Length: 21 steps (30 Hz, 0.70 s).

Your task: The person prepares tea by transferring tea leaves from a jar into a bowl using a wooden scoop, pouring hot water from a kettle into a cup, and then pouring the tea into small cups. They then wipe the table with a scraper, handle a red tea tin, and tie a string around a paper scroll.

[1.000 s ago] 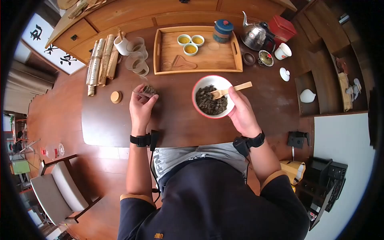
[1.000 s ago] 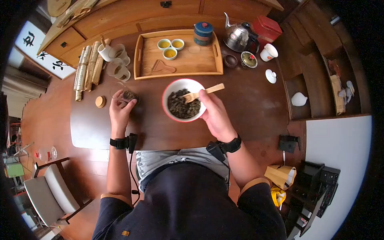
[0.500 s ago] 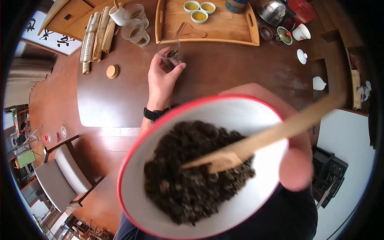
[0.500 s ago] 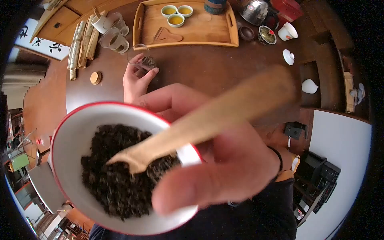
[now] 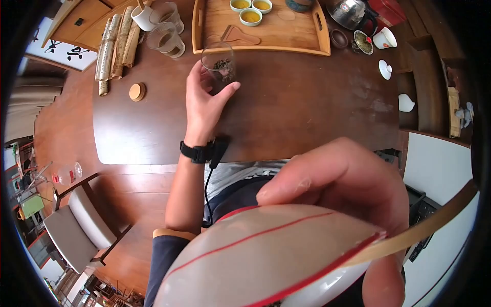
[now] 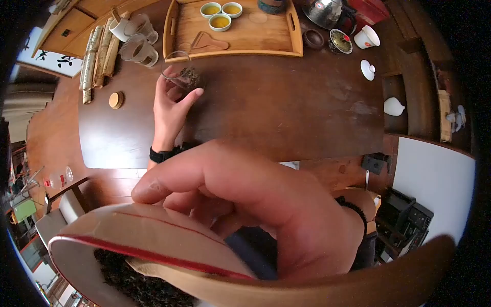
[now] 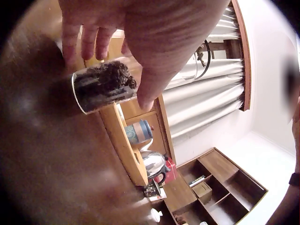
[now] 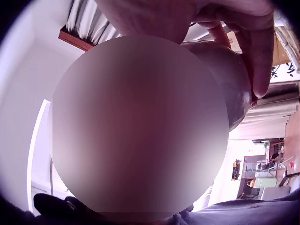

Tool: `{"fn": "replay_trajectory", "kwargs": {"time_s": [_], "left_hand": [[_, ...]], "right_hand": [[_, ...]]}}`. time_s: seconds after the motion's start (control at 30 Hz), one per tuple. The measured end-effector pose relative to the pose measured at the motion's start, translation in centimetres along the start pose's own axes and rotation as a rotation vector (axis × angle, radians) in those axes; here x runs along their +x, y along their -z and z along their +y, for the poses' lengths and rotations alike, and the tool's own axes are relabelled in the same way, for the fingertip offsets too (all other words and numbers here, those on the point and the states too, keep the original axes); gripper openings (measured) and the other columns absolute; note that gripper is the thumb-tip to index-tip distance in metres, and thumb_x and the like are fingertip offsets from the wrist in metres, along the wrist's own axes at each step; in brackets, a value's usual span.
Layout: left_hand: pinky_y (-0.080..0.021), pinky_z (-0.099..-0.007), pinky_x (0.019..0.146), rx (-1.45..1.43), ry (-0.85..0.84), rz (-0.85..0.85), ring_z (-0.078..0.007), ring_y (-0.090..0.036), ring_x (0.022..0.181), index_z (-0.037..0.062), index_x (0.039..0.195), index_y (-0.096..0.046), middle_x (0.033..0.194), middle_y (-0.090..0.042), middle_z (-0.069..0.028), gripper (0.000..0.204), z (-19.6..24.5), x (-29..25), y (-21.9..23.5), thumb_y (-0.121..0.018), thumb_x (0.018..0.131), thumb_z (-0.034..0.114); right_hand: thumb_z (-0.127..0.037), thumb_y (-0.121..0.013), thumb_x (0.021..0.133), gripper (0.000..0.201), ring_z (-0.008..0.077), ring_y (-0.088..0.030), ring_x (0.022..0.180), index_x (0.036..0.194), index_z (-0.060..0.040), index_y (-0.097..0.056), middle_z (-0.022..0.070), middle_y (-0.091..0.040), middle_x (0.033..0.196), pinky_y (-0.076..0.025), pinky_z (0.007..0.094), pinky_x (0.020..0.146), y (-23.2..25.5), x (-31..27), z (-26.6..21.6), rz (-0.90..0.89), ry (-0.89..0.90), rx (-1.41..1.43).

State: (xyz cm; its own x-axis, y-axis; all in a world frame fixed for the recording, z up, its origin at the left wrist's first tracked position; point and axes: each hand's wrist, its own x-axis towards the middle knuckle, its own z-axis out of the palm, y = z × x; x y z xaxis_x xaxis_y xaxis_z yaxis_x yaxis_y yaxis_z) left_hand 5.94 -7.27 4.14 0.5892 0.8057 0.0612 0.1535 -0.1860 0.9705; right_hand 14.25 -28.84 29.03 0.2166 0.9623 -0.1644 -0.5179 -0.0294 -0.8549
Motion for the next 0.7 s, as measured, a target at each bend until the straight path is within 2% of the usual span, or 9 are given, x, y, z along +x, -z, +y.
{"fn": "replay_trajectory", "kwargs": {"time_s": [0.07, 0.1, 0.13, 0.2, 0.3, 0.43, 0.53, 0.63, 0.7], "left_hand": [[-0.053, -0.0266, 0.085, 0.184, -0.079, 0.148, -0.0147, -0.061, 0.107, 0.0003, 0.144, -0.052, 0.126, -0.061, -0.0112, 0.073, -1.1, -0.9, 0.8, -0.091, 0.083, 0.014], [-0.049, -0.0241, 0.080, 0.000, 0.075, 0.155, -0.0117, -0.054, 0.102, 0.0007, 0.141, -0.053, 0.121, -0.054, -0.0061, 0.069, -1.0, -2.0, 1.8, -0.090, 0.085, 0.017], [-0.048, -0.0230, 0.078, -0.137, 0.035, 0.189, -0.0083, -0.051, 0.092, 0.0023, 0.133, -0.056, 0.110, -0.052, -0.0006, 0.056, -1.3, -2.5, 2.0, -0.087, 0.088, 0.016], [-0.046, -0.0217, 0.077, -0.209, 0.032, 0.220, -0.0060, -0.052, 0.087, 0.0027, 0.119, -0.062, 0.101, -0.057, 0.0015, 0.034, -2.2, -3.3, 3.1, -0.082, 0.093, 0.013], [-0.045, -0.0206, 0.073, -0.301, 0.046, 0.196, -0.0042, -0.053, 0.079, 0.0027, 0.103, -0.066, 0.089, -0.060, 0.0043, 0.016, -2.2, -4.3, 3.8, -0.078, 0.097, 0.011], [-0.041, -0.0203, 0.065, -0.203, 0.065, 0.120, -0.0034, -0.051, 0.071, 0.0021, 0.089, -0.068, 0.079, -0.061, 0.0051, 0.016, -0.9, -5.3, 4.3, -0.076, 0.098, 0.013], [-0.038, -0.0213, 0.060, -0.122, 0.060, 0.059, -0.0027, -0.046, 0.067, 0.0017, 0.086, -0.068, 0.074, -0.059, 0.0065, 0.020, -0.6, -5.6, 4.6, -0.078, 0.096, 0.015], [-0.036, -0.0219, 0.058, -0.067, 0.101, -0.031, -0.0027, -0.044, 0.065, 0.0009, 0.083, -0.068, 0.070, -0.056, 0.0070, 0.024, -0.3, -5.9, 4.7, -0.081, 0.094, 0.018], [-0.039, -0.0224, 0.060, -0.076, 0.099, -0.103, -0.0037, -0.048, 0.066, 0.0005, 0.085, -0.069, 0.072, -0.059, 0.0053, 0.022, 0.2, -6.2, 4.8, -0.080, 0.094, 0.017]], "right_hand": [[-0.070, -0.080, 0.081, 0.106, 0.0240, -0.075, 0.095, 0.127, 0.0209, -0.050, 0.0268, -0.071, 0.106, -0.058, 0.0306, 0.084, -0.2, -0.1, -0.1, 0.024, -0.003, -0.058], [-0.070, -0.078, 0.082, 0.104, 0.0230, -0.074, 0.093, 0.125, 0.0205, -0.051, 0.0261, -0.072, 0.104, -0.057, 0.0299, 0.082, -0.2, -0.1, 0.0, 0.043, 0.001, -0.076], [-0.071, -0.077, 0.084, 0.103, 0.0221, -0.073, 0.090, 0.124, 0.0200, -0.052, 0.0254, -0.072, 0.102, -0.057, 0.0292, 0.081, -0.3, -0.1, 0.1, 0.062, 0.004, -0.094], [-0.072, -0.074, 0.085, 0.100, 0.0198, -0.071, 0.085, 0.122, 0.0188, -0.053, 0.0240, -0.071, 0.100, -0.055, 0.0279, 0.077, -0.9, -0.2, 0.1, 0.148, -0.047, -0.126], [-0.072, -0.076, 0.083, 0.102, 0.0206, -0.071, 0.088, 0.123, 0.0187, -0.052, 0.0245, -0.071, 0.102, -0.054, 0.0294, 0.079, -0.7, -0.3, 0.4, 0.152, -0.038, -0.118], [-0.069, -0.082, 0.076, 0.109, 0.0246, -0.071, 0.097, 0.129, 0.0197, -0.047, 0.0271, -0.069, 0.110, -0.055, 0.0338, 0.087, 1.5, 0.3, 2.8, -0.024, 0.174, 0.029], [-0.068, -0.086, 0.071, 0.115, 0.0277, -0.071, 0.104, 0.133, 0.0205, -0.044, 0.0291, -0.068, 0.116, -0.056, 0.0371, 0.093, 3.0, 0.6, 4.8, -0.113, 0.330, 0.122], [-0.066, -0.091, 0.067, 0.123, 0.0307, -0.071, 0.112, 0.137, 0.0212, -0.041, 0.0310, -0.067, 0.123, -0.056, 0.0405, 0.099, 4.2, 0.9, 6.1, -0.173, 0.419, 0.160], [-0.065, -0.093, 0.064, 0.127, 0.0328, -0.070, 0.116, 0.139, 0.0217, -0.039, 0.0324, -0.066, 0.126, -0.056, 0.0428, 0.103, 4.6, 0.9, 6.2, -0.206, 0.408, 0.153]]}}
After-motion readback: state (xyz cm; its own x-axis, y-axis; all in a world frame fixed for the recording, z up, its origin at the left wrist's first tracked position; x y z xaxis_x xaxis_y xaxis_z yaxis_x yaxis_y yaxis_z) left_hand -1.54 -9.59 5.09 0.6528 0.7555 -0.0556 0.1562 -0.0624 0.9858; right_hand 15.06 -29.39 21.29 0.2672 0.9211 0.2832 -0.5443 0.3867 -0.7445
